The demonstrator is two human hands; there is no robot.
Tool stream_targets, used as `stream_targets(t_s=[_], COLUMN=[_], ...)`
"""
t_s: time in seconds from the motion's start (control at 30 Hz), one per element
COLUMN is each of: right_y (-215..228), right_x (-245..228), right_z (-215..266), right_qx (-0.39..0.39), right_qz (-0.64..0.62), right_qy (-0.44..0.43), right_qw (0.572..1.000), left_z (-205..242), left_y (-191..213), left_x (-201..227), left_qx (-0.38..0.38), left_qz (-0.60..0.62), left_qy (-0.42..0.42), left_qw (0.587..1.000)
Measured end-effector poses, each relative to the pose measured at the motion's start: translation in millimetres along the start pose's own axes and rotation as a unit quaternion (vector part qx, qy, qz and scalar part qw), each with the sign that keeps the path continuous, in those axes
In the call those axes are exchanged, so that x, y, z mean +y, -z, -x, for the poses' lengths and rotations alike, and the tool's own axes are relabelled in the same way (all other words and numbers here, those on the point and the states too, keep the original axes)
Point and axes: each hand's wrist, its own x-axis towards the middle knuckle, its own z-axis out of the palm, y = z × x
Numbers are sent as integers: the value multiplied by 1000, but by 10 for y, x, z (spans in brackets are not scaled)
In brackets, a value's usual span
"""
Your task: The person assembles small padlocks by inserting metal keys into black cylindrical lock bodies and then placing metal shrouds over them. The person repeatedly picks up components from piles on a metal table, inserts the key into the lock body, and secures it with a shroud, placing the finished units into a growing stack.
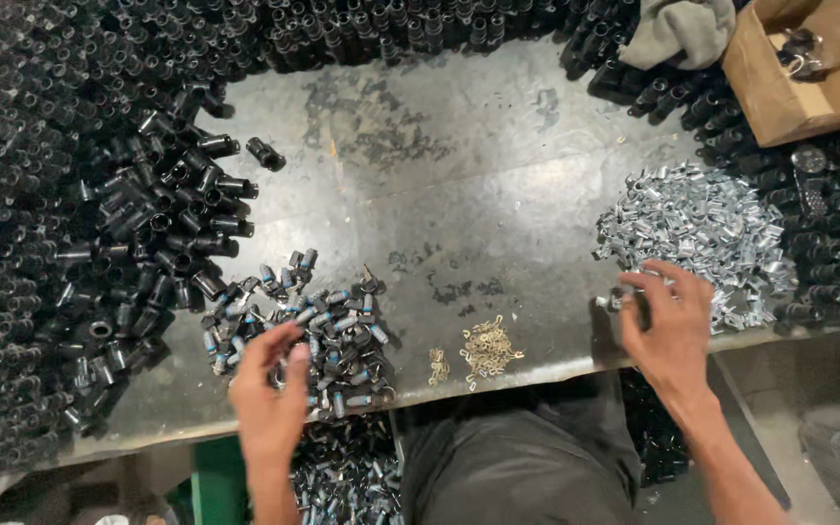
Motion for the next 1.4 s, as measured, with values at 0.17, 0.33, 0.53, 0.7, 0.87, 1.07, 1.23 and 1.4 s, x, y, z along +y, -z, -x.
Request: stream_targets(t_s=[0.17, 0.33, 0.53, 0.7, 0.87, 1.07, 1.23, 1.4], right_y=[-74, -424, -607, -741, -736, -615, -427, -335], right_x=[270, 353, 383, 317, 288, 132, -12, -68], right_z=[32, 63, -35, -6, 74, -17, -51, -61], right_qx=[108, 103, 163, 220, 279, 301, 263, 214], right_qz=[41, -7, -80, -131, -130, -169, -31, -111], right_qy=[-88, -234, -213, -169, -139, -67, -20, -124], right_qw=[989, 967, 960, 952, 941, 936, 964, 962], left_z=[-282, -812, -827, -428, -358, -528, -1617, -2753], left_y=[-1914, -4017, -4849, -4572, -3848, -2460, -723, 380], left_x=[779, 1427, 1398, 1142, 1273, 1084, -118, -1193], left_qx=[-262, -284, -373, -389, -384, -202, 82, 206], left_qz=[163, 67, 72, 179, 249, 160, -93, -353], left_qy=[-261, -411, -431, -432, -328, -355, -287, -125], left_qw=[915, 864, 819, 793, 826, 899, 950, 904])
